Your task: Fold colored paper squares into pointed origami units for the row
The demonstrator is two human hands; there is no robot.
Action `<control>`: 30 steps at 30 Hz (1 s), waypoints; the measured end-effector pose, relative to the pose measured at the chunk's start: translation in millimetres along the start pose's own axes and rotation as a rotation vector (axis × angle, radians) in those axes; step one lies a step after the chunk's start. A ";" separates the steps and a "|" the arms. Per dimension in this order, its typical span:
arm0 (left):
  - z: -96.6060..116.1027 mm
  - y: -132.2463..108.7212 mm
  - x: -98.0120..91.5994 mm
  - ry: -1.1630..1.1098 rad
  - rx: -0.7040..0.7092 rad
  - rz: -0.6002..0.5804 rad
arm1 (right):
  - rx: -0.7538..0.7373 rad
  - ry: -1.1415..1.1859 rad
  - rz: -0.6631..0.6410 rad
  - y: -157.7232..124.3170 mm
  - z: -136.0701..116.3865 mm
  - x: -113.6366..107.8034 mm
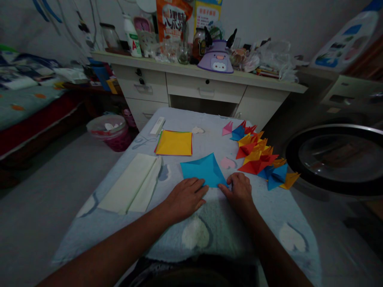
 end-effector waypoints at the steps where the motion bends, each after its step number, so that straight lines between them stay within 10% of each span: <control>1: 0.0 0.1 -0.7 0.000 0.002 0.000 | 0.002 0.000 -0.002 -0.4 0.1 -0.3; 30: -1.1 -1.0 1.6 -0.020 0.020 0.012 | -0.071 0.364 -0.096 5.8 19.7 -20.7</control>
Point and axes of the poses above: each hand's wrist, its own y-axis towards the middle knuckle, its own x-axis out of the palm, z = x × y, the point moved 1 cm from there along y, towards the middle knuckle, and after that the axes turned 15 degrees about x, right-handed, at the moved point
